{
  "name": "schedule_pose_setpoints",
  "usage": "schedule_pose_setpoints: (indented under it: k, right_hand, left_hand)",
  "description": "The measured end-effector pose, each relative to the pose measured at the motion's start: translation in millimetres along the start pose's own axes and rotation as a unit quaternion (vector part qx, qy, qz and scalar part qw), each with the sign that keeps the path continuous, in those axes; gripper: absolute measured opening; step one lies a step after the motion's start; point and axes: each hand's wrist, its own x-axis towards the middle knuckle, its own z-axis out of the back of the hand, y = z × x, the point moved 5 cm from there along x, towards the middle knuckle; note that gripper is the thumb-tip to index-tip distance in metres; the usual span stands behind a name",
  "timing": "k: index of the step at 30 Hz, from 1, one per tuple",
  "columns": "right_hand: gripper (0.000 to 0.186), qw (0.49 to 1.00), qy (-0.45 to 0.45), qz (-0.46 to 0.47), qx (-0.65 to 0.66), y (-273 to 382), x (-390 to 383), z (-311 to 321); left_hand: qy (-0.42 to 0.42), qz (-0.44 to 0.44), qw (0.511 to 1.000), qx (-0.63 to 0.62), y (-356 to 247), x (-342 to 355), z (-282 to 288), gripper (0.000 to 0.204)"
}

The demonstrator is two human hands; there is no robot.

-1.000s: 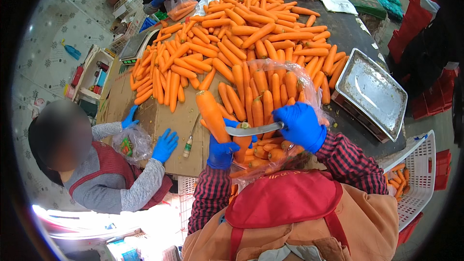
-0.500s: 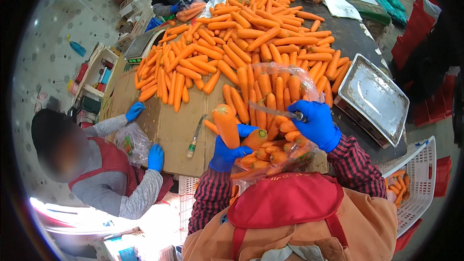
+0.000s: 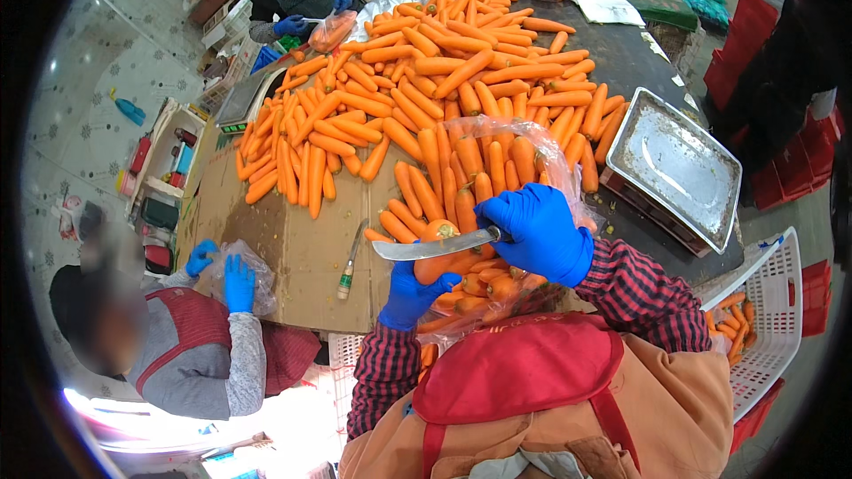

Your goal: The person trims the ends of carrots using a small knife and places them into a plastic bag. They repeatedly pick up carrots from a large pile on the table, cut off the tips, and add them to the bag. Other workers are visible in the background performing similar tasks.

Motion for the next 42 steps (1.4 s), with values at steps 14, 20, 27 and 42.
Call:
schedule_pose_setpoints:
  k: [14,20,27,42]
  right_hand:
    - [0.009,0.947,-0.069,-0.280,0.144,-94,-65,-5]
    - [0.010,0.934,-0.073,-0.284,0.203,-90,-86,-21]
    - [0.010,0.929,-0.072,-0.292,0.215,-87,-91,-27]
    - [0.011,0.922,-0.047,-0.312,0.222,-94,-99,-46]
  left_hand:
    - [0.002,0.217,0.676,-0.704,-52,45,-23,0.054]
    - [0.063,0.225,0.694,-0.681,-21,65,-17,0.048]
    - [-0.045,0.260,0.868,-0.421,-24,114,-18,0.045]
    - [-0.218,0.051,0.956,0.189,38,152,86,0.064]
